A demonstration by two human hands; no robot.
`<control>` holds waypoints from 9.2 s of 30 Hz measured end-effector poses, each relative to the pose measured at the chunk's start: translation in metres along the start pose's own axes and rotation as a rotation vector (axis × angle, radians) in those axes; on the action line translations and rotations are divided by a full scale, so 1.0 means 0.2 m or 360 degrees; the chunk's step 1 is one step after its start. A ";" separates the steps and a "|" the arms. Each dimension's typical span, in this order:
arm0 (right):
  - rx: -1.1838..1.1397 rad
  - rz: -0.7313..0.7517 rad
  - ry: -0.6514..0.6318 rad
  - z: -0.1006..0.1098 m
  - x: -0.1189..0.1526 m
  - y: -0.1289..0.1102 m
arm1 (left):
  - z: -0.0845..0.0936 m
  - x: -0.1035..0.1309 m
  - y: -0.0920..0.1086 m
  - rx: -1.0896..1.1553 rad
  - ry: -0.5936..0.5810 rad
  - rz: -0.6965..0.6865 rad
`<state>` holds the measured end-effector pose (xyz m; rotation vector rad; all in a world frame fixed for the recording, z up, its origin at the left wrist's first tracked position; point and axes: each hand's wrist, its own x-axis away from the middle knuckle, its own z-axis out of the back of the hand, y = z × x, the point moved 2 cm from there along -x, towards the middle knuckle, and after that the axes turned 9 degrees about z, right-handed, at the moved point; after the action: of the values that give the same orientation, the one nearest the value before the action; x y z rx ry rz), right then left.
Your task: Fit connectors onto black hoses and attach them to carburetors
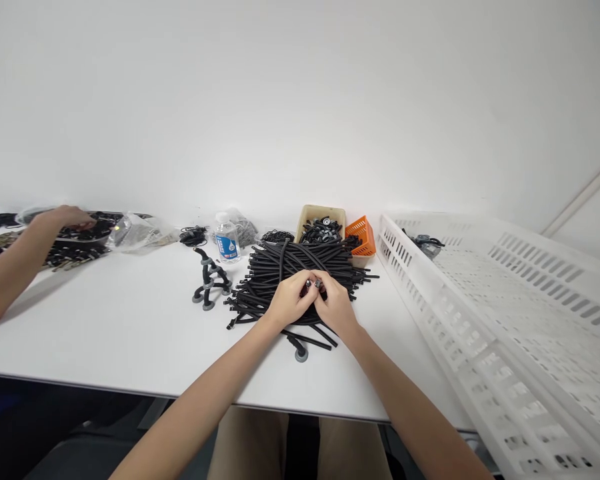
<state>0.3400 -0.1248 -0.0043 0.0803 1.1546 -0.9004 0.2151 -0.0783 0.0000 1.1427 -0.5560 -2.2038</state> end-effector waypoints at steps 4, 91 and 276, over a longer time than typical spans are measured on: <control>0.0001 -0.0013 -0.0004 0.00 0.00 0.00 | 0.00 0.00 0.00 0.0020 0.0003 0.0003; -0.0002 -0.0024 -0.0016 0.00 0.00 0.00 | 0.00 0.00 -0.01 0.0003 -0.0002 0.0025; -0.0008 -0.0025 -0.0019 0.00 -0.01 0.00 | -0.01 -0.01 -0.01 0.0031 -0.0030 0.0029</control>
<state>0.3405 -0.1241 -0.0029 0.0618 1.1476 -0.9108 0.2164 -0.0758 -0.0010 1.1238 -0.5945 -2.2002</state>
